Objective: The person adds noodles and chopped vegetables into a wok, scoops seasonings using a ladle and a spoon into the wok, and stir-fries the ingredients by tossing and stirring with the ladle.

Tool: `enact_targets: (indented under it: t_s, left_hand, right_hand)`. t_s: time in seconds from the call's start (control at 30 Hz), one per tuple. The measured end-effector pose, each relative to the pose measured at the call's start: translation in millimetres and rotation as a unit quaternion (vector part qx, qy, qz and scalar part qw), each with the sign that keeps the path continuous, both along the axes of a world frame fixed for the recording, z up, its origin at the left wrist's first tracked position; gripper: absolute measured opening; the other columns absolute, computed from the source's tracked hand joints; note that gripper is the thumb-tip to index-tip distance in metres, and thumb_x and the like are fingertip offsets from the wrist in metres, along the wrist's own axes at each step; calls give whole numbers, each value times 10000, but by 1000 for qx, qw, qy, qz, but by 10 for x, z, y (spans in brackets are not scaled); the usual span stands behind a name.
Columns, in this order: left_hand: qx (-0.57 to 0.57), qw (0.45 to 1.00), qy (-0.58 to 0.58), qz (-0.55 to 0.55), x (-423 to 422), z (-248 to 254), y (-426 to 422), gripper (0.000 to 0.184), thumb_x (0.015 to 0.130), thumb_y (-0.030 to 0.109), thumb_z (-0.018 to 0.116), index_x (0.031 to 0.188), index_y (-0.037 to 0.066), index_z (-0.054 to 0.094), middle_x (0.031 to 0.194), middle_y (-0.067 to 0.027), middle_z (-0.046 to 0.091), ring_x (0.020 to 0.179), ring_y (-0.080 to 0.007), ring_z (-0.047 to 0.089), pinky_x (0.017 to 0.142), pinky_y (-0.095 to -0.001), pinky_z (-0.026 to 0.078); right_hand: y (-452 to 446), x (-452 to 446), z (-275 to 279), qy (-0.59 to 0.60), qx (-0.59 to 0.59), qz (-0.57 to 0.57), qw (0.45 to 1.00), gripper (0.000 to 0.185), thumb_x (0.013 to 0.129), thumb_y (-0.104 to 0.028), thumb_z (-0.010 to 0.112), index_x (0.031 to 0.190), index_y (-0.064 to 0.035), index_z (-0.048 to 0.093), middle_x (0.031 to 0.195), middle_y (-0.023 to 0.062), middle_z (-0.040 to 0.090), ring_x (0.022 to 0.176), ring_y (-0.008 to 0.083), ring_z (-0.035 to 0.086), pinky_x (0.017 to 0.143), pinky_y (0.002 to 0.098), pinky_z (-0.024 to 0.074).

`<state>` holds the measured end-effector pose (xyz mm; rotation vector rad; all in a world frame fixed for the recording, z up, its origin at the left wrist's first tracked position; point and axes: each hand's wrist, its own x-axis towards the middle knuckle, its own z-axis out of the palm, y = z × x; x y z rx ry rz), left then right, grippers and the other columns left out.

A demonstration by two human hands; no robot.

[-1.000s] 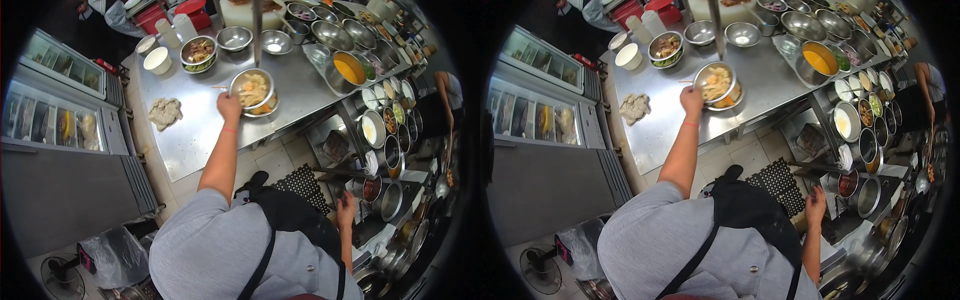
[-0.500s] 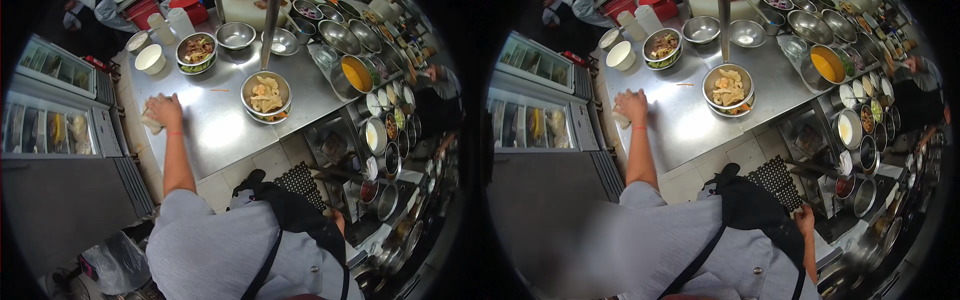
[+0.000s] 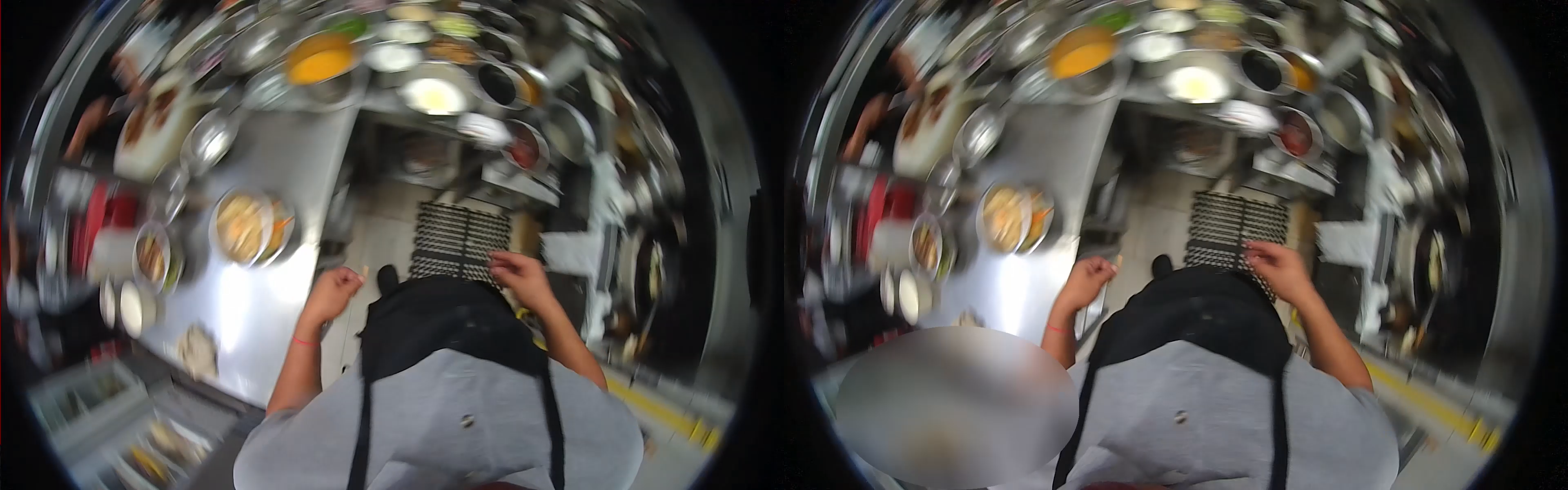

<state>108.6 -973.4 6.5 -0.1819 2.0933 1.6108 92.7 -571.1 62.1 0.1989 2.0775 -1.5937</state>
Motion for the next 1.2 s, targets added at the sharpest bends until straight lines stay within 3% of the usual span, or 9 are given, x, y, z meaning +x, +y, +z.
enact_targets:
  t_s: [0.13, 0.3, 0.4, 0.43, 0.53, 0.6, 0.73, 1.07, 1.2]
  left_hand:
    - [54, 953, -22, -298, -689, 563, 1747, 200, 903, 167, 616, 778, 17, 572, 689, 63, 499, 633, -35, 402, 546, -218, 340]
    - [183, 890, -21, -418, -837, 757, 3438, 155, 912, 160, 613, 899, 5, 613, 741, 49, 540, 681, -33, 443, 613, -199, 377]
    - [209, 870, -44, -444, -738, 918, 4171, 196, 905, 148, 620, 1022, -10, 621, 796, 25, 581, 734, -39, 491, 665, -197, 405]
    - [192, 870, -8, -454, -660, 971, 4556, 223, 904, 149, 621, 1052, -17, 614, 829, 17, 591, 757, -42, 499, 685, -197, 412]
    - [142, 852, -8, -505, -566, 1011, 5044, 270, 903, 145, 622, 1098, -39, 596, 922, 2, 621, 840, -53, 523, 763, -206, 432]
    - [117, 843, -6, -525, -519, 938, 5266, 267, 902, 140, 622, 1096, -41, 596, 926, 1, 622, 845, -51, 526, 762, -207, 432]
    - [152, 844, 18, -514, -562, 840, 5533, 251, 893, 155, 634, 1063, -29, 609, 853, -1, 612, 766, -53, 516, 693, -204, 429]
    - [118, 859, 4, -498, -1473, 420, 6375, 239, 866, 136, 649, 1035, -28, 609, 813, -7, 589, 720, -70, 511, 643, -209, 437]
    - [99, 854, 148, -490, -1960, 593, 7112, 371, 825, 178, 692, 1088, -60, 583, 844, -70, 604, 749, -140, 564, 685, -279, 477]
  right_hand:
    - [-42, 109, 372, 353, 96, 76, 928, 423, 815, -71, 625, 1234, -90, 574, 1150, 132, 597, 904, 253, 627, 779, 339, 518]
    - [1194, 623, 582, 354, 126, -89, 923, 101, 799, -116, 676, 863, -40, 695, 787, 102, 649, 755, 267, 643, 677, 350, 510]
    - [2075, 954, 837, 397, 296, -227, 838, 122, 816, -163, 675, 834, -43, 689, 795, 117, 646, 710, 261, 626, 647, 340, 501]
    - [2803, 1020, 929, 328, 369, -424, 760, 156, 826, -185, 668, 832, -30, 685, 756, 110, 647, 673, 216, 624, 629, 311, 490]
    - [4276, 1088, 774, 262, 300, -536, 744, 222, 840, -138, 667, 1005, 10, 668, 802, 64, 681, 690, 97, 609, 629, 230, 478]
    - [4980, 1273, 506, 252, 622, -425, 607, 443, 811, -275, 668, 1136, 18, 602, 1096, 222, 635, 991, 347, 635, 846, 397, 501]
    - [5355, 1730, 229, -158, 565, -432, 685, 439, 857, -196, 544, 1251, -9, 494, 1221, 276, 540, 1077, 405, 564, 883, 462, 476]
    - [5479, 2100, 350, -32, 327, -527, 784, 383, 894, -224, 545, 1219, -20, 563, 1139, 232, 615, 1112, 344, 574, 952, 372, 436]
    - [5296, 1645, 343, -97, 491, -477, 723, 444, 878, -216, 550, 1271, -17, 491, 1116, 259, 597, 1085, 410, 543, 920, 437, 441]
